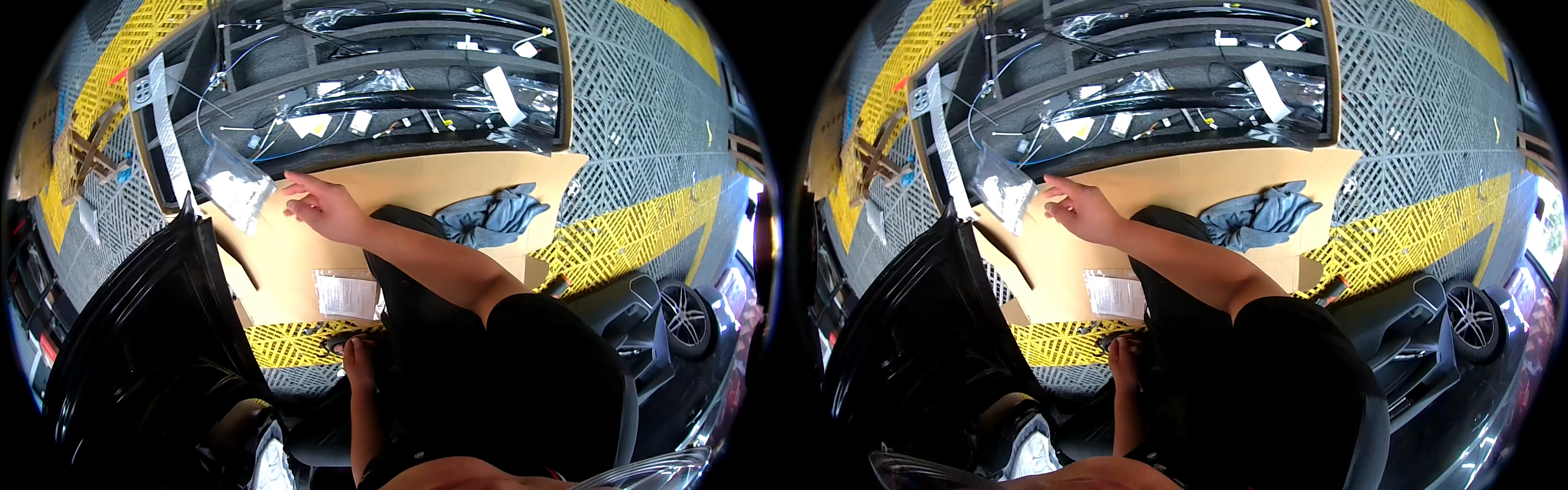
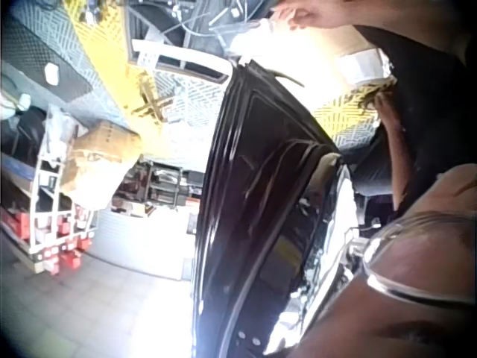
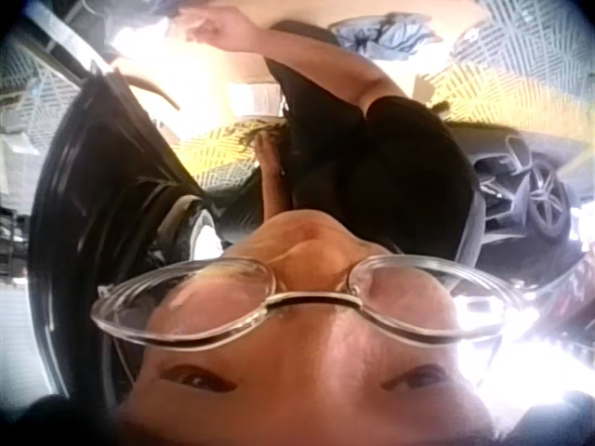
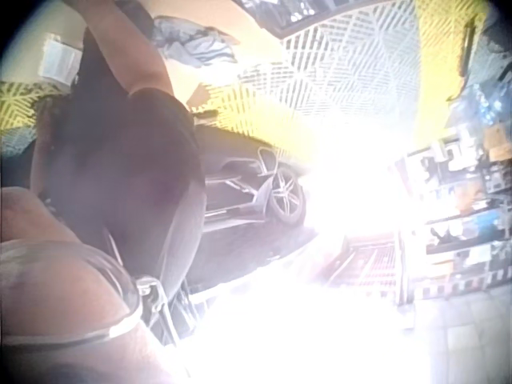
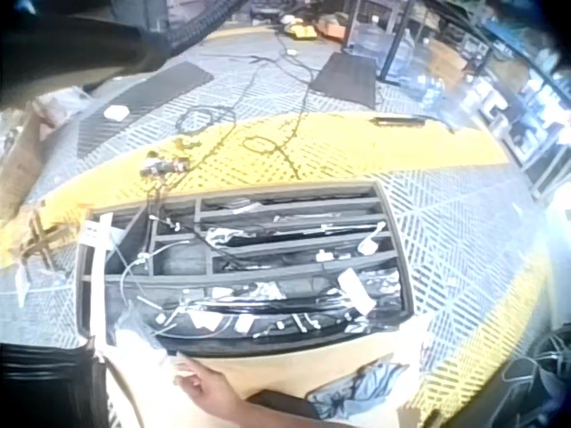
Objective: The person prepares tools and components, installs wiring and a zip tie onto the inner car door frame, and then aligns a large interior door panel for installation.
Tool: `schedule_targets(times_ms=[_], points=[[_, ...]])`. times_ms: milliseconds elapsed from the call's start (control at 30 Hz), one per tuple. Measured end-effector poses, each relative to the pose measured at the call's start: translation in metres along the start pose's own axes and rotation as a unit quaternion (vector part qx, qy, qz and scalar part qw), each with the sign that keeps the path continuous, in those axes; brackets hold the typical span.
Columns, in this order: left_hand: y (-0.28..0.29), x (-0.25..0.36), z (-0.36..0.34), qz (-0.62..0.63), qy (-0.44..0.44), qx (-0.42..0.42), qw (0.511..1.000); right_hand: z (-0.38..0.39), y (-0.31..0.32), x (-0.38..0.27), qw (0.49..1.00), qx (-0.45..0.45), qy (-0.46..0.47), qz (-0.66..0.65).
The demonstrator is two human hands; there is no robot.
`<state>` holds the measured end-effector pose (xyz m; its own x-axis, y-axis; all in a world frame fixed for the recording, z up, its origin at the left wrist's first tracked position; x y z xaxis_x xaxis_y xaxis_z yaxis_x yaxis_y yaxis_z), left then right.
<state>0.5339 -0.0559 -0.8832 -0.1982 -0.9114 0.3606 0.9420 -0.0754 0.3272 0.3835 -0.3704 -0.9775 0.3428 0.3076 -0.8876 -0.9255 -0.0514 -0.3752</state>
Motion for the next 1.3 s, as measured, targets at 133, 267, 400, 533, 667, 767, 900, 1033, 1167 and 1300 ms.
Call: schedule_targets(times_ms=[133,267,400,533,667,767,900,1033,1167,1300], points=[[0.004,-0.004,0.002,0.011,-0.008,0.005,1.0,0.012,0.019,-0.019,0.993,0.039,-0.017,0.112],[0.003,-0.011,0.003,0.03,0.002,0.02,0.999,0.024,0.072,-0.056,0.919,0.12,0.148,0.346],[0.001,-0.01,0.0,0.011,0.023,0.017,1.0,0.023,0.183,-0.091,0.757,0.188,0.206,0.591],[0.0,-0.008,-0.004,0.01,0.018,-0.004,1.0,0.021,0.312,-0.102,0.664,0.126,-0.018,0.737],[0.003,-0.018,-0.005,0.012,0.001,0.001,1.0,0.017,0.329,-0.123,0.576,0.013,-0.132,0.806],[0.003,-0.015,-0.002,0.033,0.014,0.012,0.999,0.009,0.332,-0.13,0.686,0.062,-0.27,0.673],[0.003,-0.009,-0.004,0.018,0.0,0.007,1.0,-0.015,0.332,-0.124,0.596,0.106,-0.201,0.77],[0.009,-0.011,-0.003,0.04,0.007,0.009,0.999,-0.037,0.34,-0.11,0.534,0.064,-0.172,0.825],[0.004,-0.004,0.001,0.036,-0.022,0.021,0.999,-0.046,0.337,-0.111,0.491,-0.004,-0.156,0.857],[0.002,0.01,0.003,-0.008,-0.036,0.02,0.999,-0.042,0.334,-0.111,0.45,-0.052,-0.147,0.879]])
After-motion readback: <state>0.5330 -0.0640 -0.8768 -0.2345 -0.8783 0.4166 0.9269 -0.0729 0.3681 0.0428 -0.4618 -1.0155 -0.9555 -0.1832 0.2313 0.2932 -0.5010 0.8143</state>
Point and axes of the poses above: each hand's wrist, its own z-axis away from the middle knuckle, its own y-axis out of the back of the hand, x = y × z, the point moved 1 cm from there along -z, towards the middle knuckle, and after that the axes turned 2 degrees about -x, right-handed, at the moved point
